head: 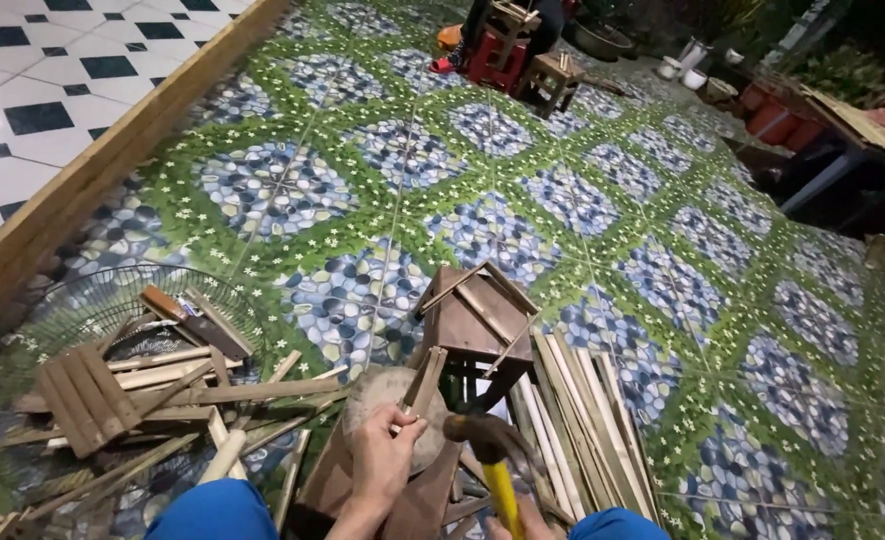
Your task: The person assembles a small wooden structure by hammering nails into wooden pieces. They repeatedly pick up wooden slats, position them on a work surface, and drive nails with a hammer. The person occasionally adjusts the pieces and continues hammering to secure the frame.
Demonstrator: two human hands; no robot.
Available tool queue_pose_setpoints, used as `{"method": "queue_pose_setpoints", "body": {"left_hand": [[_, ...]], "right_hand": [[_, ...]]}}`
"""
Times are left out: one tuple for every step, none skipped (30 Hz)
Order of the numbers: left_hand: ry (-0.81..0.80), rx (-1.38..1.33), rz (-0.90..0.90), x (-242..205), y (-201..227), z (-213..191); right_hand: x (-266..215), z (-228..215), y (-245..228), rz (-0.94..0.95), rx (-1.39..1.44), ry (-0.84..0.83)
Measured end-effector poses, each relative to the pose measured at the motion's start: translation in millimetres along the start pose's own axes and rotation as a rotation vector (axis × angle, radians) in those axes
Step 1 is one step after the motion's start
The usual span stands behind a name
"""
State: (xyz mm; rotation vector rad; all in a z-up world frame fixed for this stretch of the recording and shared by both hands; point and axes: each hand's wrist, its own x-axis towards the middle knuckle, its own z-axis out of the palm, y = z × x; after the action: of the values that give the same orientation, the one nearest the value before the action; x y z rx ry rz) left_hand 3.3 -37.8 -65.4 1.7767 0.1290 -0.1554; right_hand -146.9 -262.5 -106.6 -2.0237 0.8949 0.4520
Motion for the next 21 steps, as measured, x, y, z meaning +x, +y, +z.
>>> {"method": "queue_pose_setpoints", "body": {"left_hand": [[-0.017,0.006,-0.017,-1.1,2.7,-1.6],[-0.033,0.012,-0.034,-1.6,5.8,-3.3],[-0.03,0.011,-0.033,0.3,4.4,-3.2],[-0.045,-0.006,-0.046,1.3,2.4,-2.8],[-0.06,-0.022,-0.06,2.5,0.3,-2.2],[-0.06,-0.023,-0.061,-4.5,13.3,-9.8],[-0.087,-0.112,-0.074,-11.3,26.2,-17.5],[-0.113,-0.204,-0.087,-18.3,39.1,-24.8],[-0.112,-0.206,-0.089,-14.8,27.3,-19.5],[-0.068,-0.154,0.106,-10.8,15.7,-14.5],[-0.021,-0.101,0.3,-7.1,4.4,-9.7],[-0.017,-0.101,0.3,-5.5,1.8,-5.6],[-0.049,-0.097,0.155,-3.8,-0.3,-1.4],[-0.082,-0.091,0.013,0.3,-0.8,2.5],[-0.08,-0.09,0.017,4.2,-8.7,5.8],[-0.038,-0.15,0.121,6.5,-18.1,11.4],[0.006,-0.208,0.224,9.1,-28.1,17.5],[0.004,-0.209,0.212,3.7,-18.7,13.4],[-0.031,-0.127,0.133,-1.3,-8.7,9.3],[-0.063,-0.047,0.07,0.6,4.6,5.5],[-0.063,-0.05,0.072,1.6,-2.3,9.0]], "right_hand": [[-15.4,0.7,-24.9,0.134,-0.144,-0.012],[-30.5,1.4,-50.5,0.267,-0.288,-0.022],[-28.7,6.2,-48.6,0.265,-0.29,-0.022],[-27.5,11.1,-45.7,0.131,-0.084,0.03],[-26.1,16.0,-42.7,-0.003,0.121,0.082],[-47.1,12.6,-59.8,-0.001,0.12,0.082],[-67.9,9.3,-76.9,-0.061,-0.018,0.249],[-88.7,5.6,-94.0,-0.121,-0.159,0.416],[-100.6,1.4,-112.4,-0.12,-0.162,0.415],[-111.9,-2.9,-131.8,-0.054,-0.13,0.355],[-123.6,-7.0,-151.2,0.013,-0.098,0.295],[-123.9,-11.1,-159.5,0.009,-0.1,0.293],[-124.3,-15.5,-168.0,0.013,-0.142,0.149],[-124.2,-20.3,-178.2,0.015,-0.18,0.007],[-125.1,-24.1,-177.6,0.011,-0.178,0.008],[-125.6,-28.9,-175.0,-0.026,-0.124,0.062],[-125.5,-33.6,-172.1,-0.064,-0.069,0.115],[-134.2,-36.6,-175.9,-0.054,-0.075,0.11],[-142.9,-39.9,-180.2,-0.132,-0.032,0.127],[-148.6,-44.0,-188.1,-0.222,0.018,0.151],[-147.8,-42.6,-192.9,-0.224,0.017,0.154]]}}
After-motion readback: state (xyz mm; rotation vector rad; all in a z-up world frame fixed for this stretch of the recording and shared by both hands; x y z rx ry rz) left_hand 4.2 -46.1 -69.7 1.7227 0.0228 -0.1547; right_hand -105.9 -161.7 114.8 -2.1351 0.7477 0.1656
